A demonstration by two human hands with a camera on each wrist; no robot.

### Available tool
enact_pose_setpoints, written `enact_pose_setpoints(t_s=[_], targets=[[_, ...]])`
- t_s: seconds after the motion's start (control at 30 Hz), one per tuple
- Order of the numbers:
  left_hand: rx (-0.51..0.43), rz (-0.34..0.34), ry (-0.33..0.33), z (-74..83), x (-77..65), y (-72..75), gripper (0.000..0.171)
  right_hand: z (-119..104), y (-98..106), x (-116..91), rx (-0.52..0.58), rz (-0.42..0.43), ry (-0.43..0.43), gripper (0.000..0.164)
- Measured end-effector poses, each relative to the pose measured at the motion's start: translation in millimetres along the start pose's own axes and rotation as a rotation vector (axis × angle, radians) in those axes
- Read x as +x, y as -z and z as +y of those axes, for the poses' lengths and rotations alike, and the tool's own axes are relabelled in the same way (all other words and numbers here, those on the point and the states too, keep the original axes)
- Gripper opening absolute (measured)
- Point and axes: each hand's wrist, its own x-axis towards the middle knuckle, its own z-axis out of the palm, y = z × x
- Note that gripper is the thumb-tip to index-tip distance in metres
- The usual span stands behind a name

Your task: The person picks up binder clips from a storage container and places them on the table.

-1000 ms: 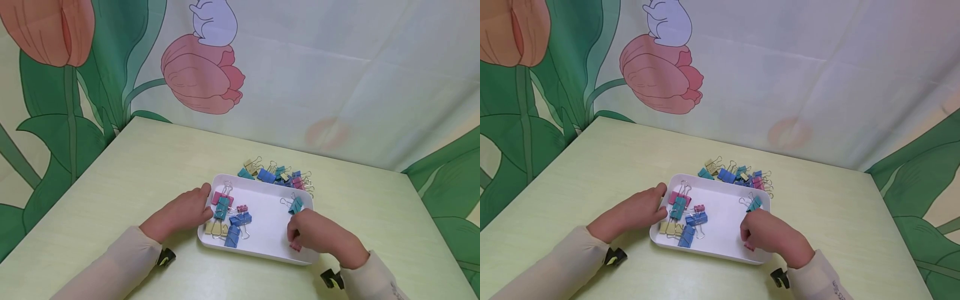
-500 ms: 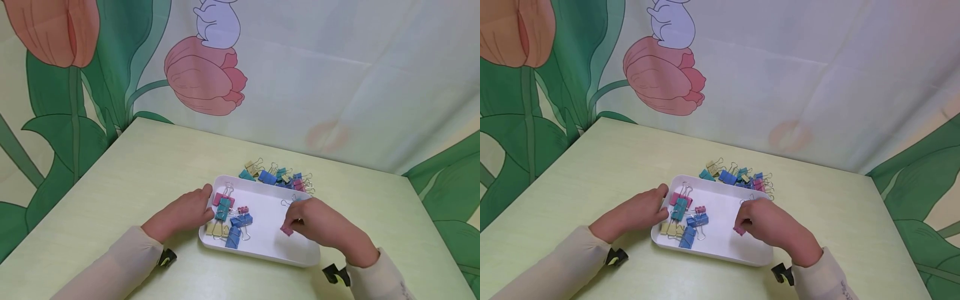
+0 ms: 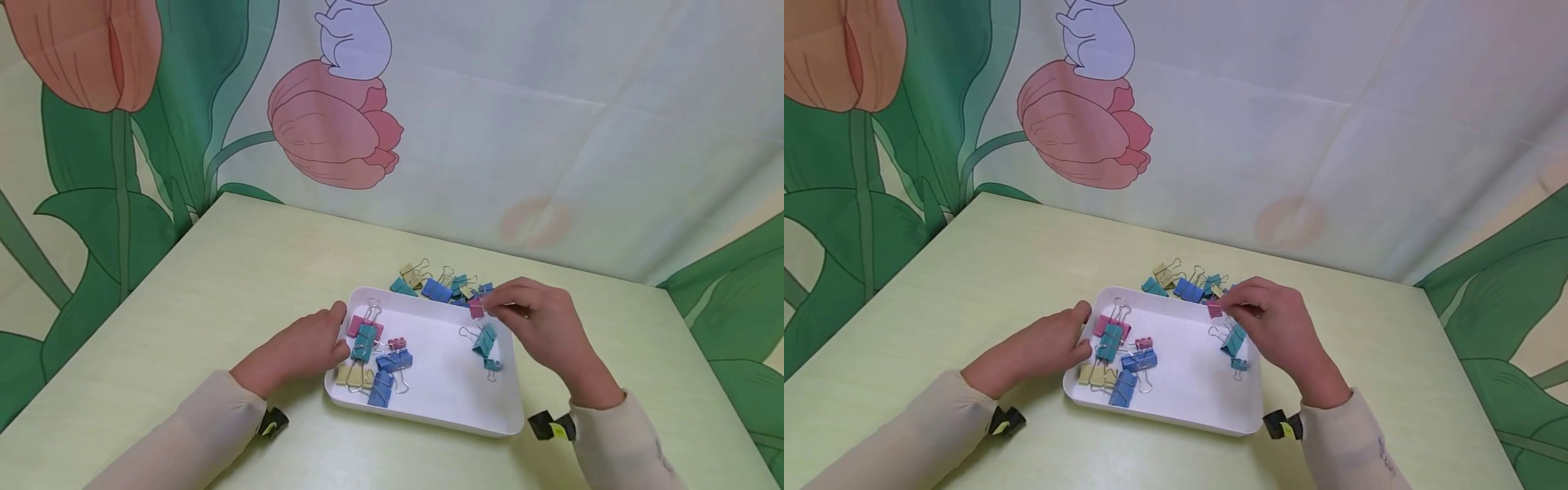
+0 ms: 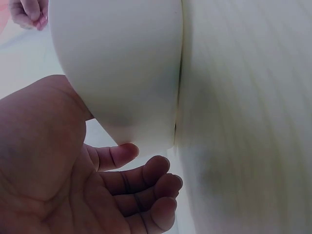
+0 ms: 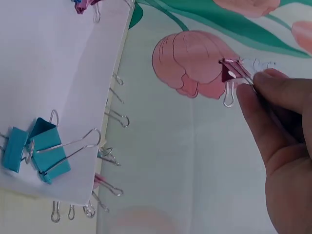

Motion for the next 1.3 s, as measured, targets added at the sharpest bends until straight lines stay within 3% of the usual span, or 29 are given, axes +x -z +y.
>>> enact_pose_setpoints(t_s=[0.27,0.5,0.7,0.9,1.3], targets=[[0.007,-0.001,-0.005,-0.3,0.2,-0.3,0.044,24.5,-3.0,6.8,0.035,0.076,-0.353,0.01],[0.009,-0.002,-0.003,-1.3,-0.8,-0.3,0.045,46.9,-14.5,8.6,0.067,0.074,-0.515,0.015],[0.014,0.001,-0.001,-0.5,-1.1,-0.1,0.044,62.5,-26.1,8.0,0.028,0.035,-0.577,0.017],[0.018,0.01,-0.002,-0.7,-1.4,-0.3,0.044,67.0,-32.6,11.6,-0.009,-0.067,-0.624,0.017],[0.031,0.022,-0.016,-1.1,-1.9,0.0,0.042,67.3,-42.9,18.7,-0.048,-0.197,-0.587,0.016]])
